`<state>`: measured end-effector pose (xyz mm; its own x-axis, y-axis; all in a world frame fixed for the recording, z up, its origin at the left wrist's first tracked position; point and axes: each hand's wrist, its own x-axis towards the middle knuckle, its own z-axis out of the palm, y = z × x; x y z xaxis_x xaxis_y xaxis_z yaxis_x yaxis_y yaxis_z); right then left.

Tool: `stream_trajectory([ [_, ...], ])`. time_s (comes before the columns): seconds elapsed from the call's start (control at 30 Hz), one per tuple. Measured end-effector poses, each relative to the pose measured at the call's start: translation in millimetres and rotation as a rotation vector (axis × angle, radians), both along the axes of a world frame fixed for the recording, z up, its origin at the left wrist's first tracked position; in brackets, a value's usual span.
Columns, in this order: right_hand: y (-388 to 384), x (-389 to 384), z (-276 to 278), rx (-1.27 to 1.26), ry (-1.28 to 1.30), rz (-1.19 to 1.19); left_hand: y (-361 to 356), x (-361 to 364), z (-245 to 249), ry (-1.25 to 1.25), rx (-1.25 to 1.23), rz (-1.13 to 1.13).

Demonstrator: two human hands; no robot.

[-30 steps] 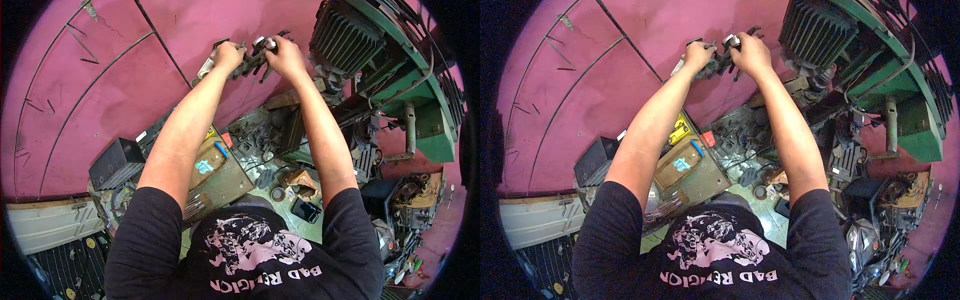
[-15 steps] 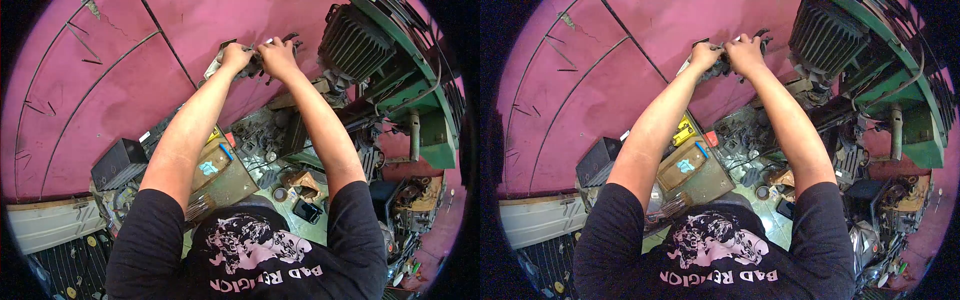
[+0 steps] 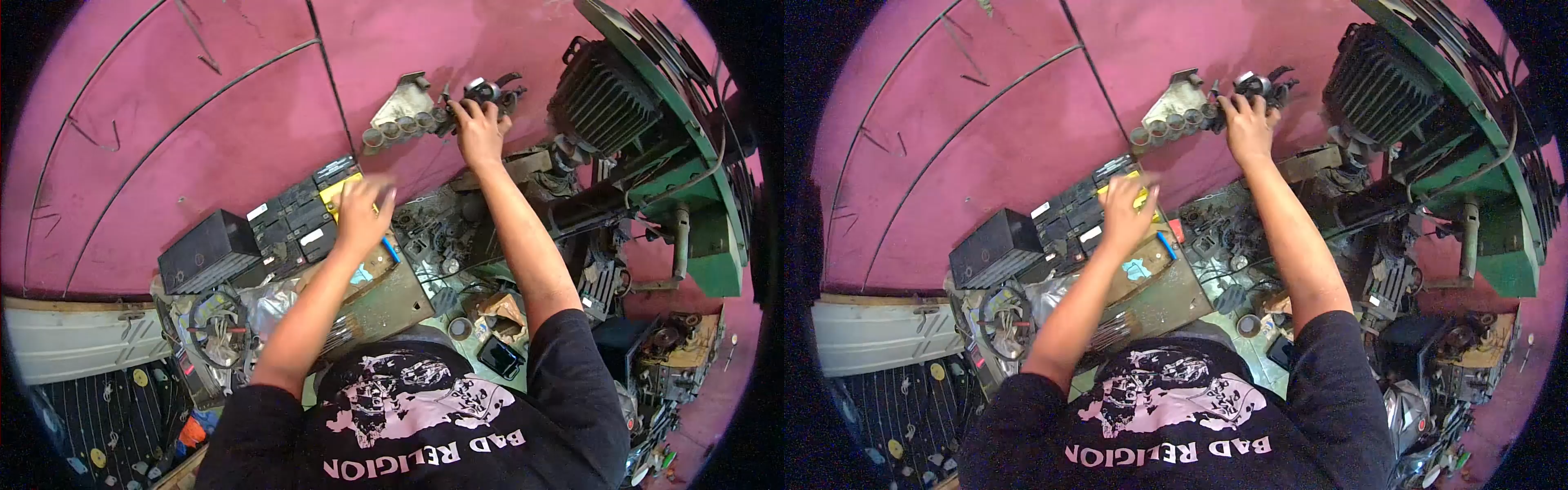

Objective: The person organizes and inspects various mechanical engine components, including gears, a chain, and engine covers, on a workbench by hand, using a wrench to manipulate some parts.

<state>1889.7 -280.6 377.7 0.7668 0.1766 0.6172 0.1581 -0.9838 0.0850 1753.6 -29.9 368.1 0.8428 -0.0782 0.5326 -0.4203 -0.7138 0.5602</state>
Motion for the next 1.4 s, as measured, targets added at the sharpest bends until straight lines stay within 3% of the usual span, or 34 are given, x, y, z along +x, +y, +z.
stream_trajectory([
  [0.13,19.9,-46.7,-13.0,0.282,-0.201,0.071,72.4,-100.3,-43.0,0.111,0.049,0.132],
  [0.23,64.9,-129.3,-43.2,0.737,-0.187,0.305,133.5,-165.9,-84.2,0.174,0.084,0.302],
  [0.33,133.0,-242.9,-100.4,0.848,0.122,0.411,190.1,-223.8,-116.8,0.282,0.067,0.423],
  [0.37,150.9,-281.8,-123.8,0.791,0.285,0.492,204.1,-241.9,-119.5,0.282,0.065,0.443],
  [0.43,187.1,-327.2,-120.2,0.693,0.842,0.766,234.1,-272.7,-122.2,0.388,0.192,0.512],
  [0.53,227.4,-348.9,-146.9,0.456,1.037,0.927,275.6,-311.2,-127.8,0.446,0.247,0.614],
  [0.63,269.2,-356.7,-152.6,0.309,0.989,0.932,313.6,-342.6,-132.5,0.520,0.196,0.667],
  [0.77,335.5,-371.1,-165.3,0.241,1.078,0.906,354.6,-376.8,-126.7,0.486,-0.033,0.535],
  [0.83,371.3,-380.6,-145.2,0.279,0.989,0.970,365.6,-385.0,-126.5,0.425,-0.121,0.470],
  [0.97,434.4,-388.8,-151.6,0.138,0.713,0.813,389.5,-386.3,-123.2,0.395,-0.086,0.510],
  [1.03,451.9,-378.6,-138.8,0.125,0.637,0.830,403.0,-380.1,-121.2,0.351,0.085,0.588],
  [1.17,484.9,-352.4,-149.6,-0.023,0.707,0.789,415.4,-359.7,-108.5,0.295,0.082,0.514],
  [1.23,494.3,-350.6,-156.7,-0.044,0.673,0.793,424.3,-349.3,-120.1,0.338,0.119,0.512],
  [1.33,501.5,-354.3,-173.3,-0.094,0.608,0.786,446.9,-330.5,-144.0,0.702,0.124,0.843],
  [1.4,501.5,-357.3,-178.3,-0.125,0.575,0.774,483.1,-319.5,-173.1,0.814,0.025,0.910],
])
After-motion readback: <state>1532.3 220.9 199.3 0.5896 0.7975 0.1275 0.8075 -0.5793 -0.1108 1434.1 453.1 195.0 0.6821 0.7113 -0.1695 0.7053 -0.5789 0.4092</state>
